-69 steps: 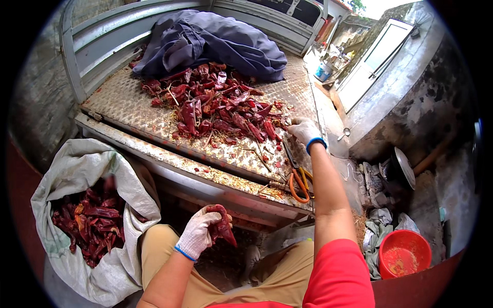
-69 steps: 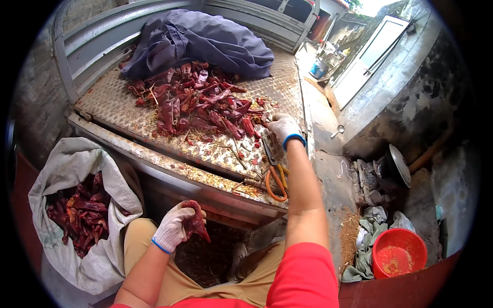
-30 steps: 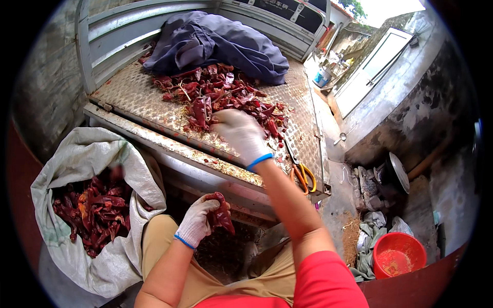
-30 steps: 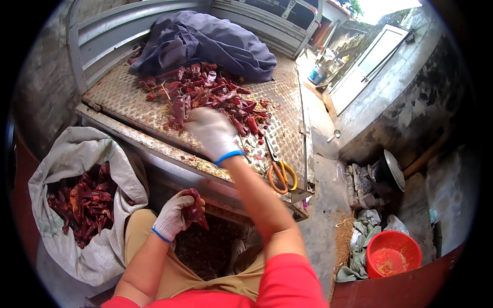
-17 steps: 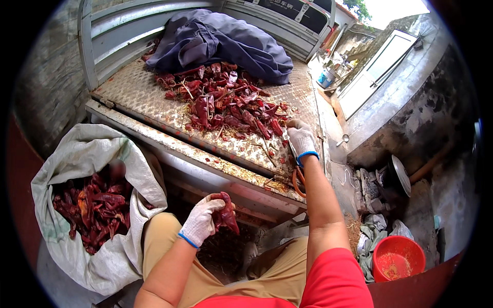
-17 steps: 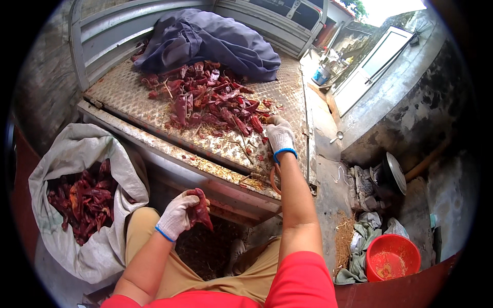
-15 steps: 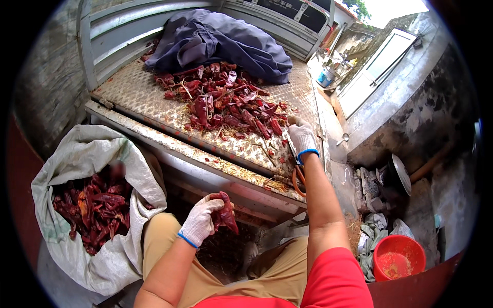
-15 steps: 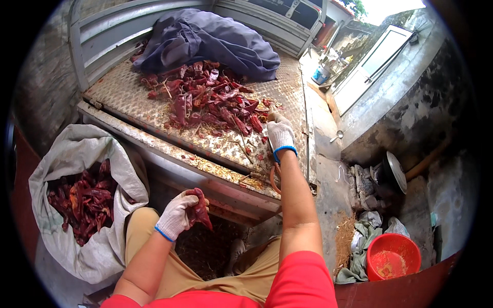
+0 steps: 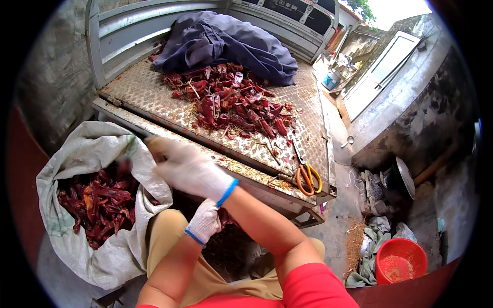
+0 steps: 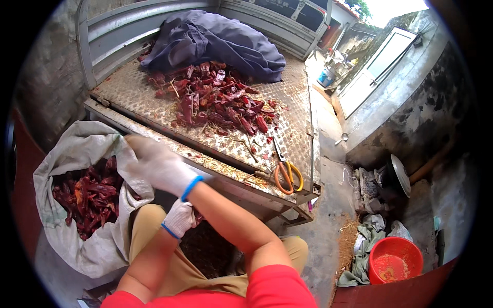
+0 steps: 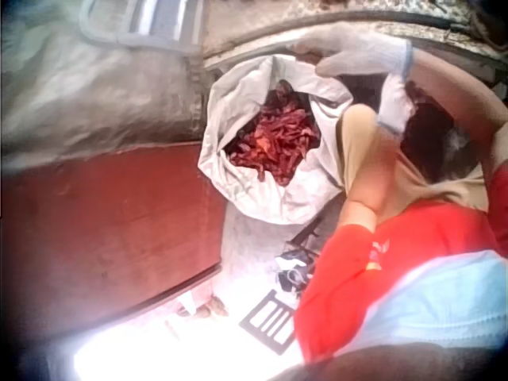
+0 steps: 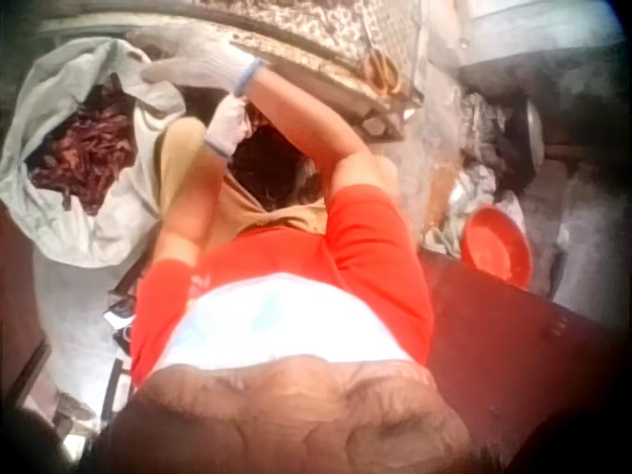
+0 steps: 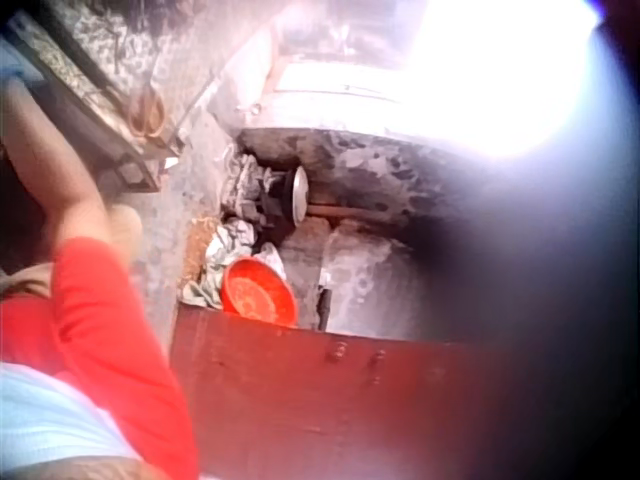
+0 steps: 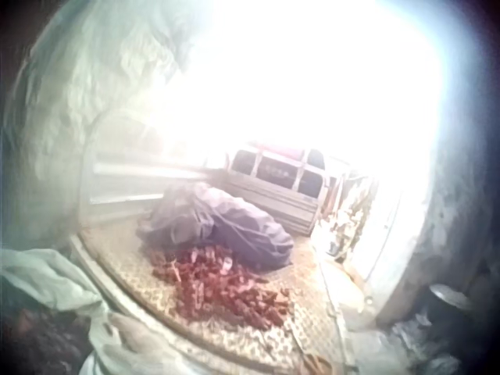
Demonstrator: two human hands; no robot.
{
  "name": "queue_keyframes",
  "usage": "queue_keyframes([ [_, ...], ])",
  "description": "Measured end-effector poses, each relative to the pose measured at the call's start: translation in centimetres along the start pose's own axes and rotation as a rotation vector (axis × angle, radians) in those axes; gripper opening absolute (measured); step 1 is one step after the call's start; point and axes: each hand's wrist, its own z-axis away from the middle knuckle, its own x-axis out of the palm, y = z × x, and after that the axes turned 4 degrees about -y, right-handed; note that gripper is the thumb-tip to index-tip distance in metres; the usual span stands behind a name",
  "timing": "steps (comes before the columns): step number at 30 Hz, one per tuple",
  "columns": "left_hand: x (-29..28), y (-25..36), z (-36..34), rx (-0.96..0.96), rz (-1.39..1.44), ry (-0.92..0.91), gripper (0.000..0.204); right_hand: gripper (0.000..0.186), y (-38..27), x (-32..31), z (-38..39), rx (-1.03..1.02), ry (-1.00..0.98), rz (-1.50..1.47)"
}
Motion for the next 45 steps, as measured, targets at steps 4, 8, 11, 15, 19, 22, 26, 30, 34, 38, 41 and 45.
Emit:
queue_keyframes([
  [4, 2.8, 1.8, 1.0, -0.057, 0.035, -0.048, 0.016, 0.038, 5.9, -3.4, -0.7, -0.105, 0.303, 0.411],
  [8, 3.0, 3.9, 2.2, -0.015, -0.009, 0.098, 0.023, 0.045, 11.4, -13.2, 2.5, 0.315, 0.482, 0.647],
  [11, 3.4, 3.4, 2.0, -0.034, -0.012, 0.071, 0.024, 0.052, 14.6, -16.7, 5.5, 0.580, 0.452, 0.749],
  [15, 3.4, 2.9, 1.8, -0.044, 0.002, 0.063, 0.024, 0.040, 18.2, -18.0, 6.5, 0.569, 0.411, 0.675],
  [19, 3.3, 3.1, 1.6, -0.042, -0.007, 0.045, 0.024, 0.019, 20.2, -19.0, 7.9, 0.418, 0.663, 0.229],
  [22, 3.3, 3.2, 1.8, -0.053, -0.032, 0.058, 0.024, 0.021, 18.7, -18.9, 8.4, 0.469, 0.775, -0.333],
  [26, 3.2, 2.7, 1.6, -0.061, -0.025, 0.045, 0.024, 0.021, 16.8, -19.0, 9.8, 0.376, 0.810, -0.787],
  [30, 3.8, 2.5, 1.7, -0.043, -0.004, 0.059, 0.024, 0.019, 14.8, -17.1, 9.4, 0.304, 0.695, -0.849],
  [34, 3.7, 2.8, 2.0, -0.045, -0.048, 0.081, 0.027, 0.021, 7.4, -9.0, 6.0, 0.263, 0.430, -0.611],
  [38, 1.6, 2.0, 1.8, -0.042, 0.028, -0.103, 0.031, 0.036, -0.2, 1.1, 1.3, 0.253, -0.018, -0.654],
  [41, -0.8, 1.2, 1.7, 0.009, 0.105, -0.169, 0.031, 0.037, 0.7, 3.3, -1.0, -0.259, 0.126, 0.258],
  [45, 2.9, 4.0, 2.7, -0.014, 0.011, 0.050, 0.031, 0.020, 6.4, -3.6, -0.2, 0.091, 0.277, 0.468],
])
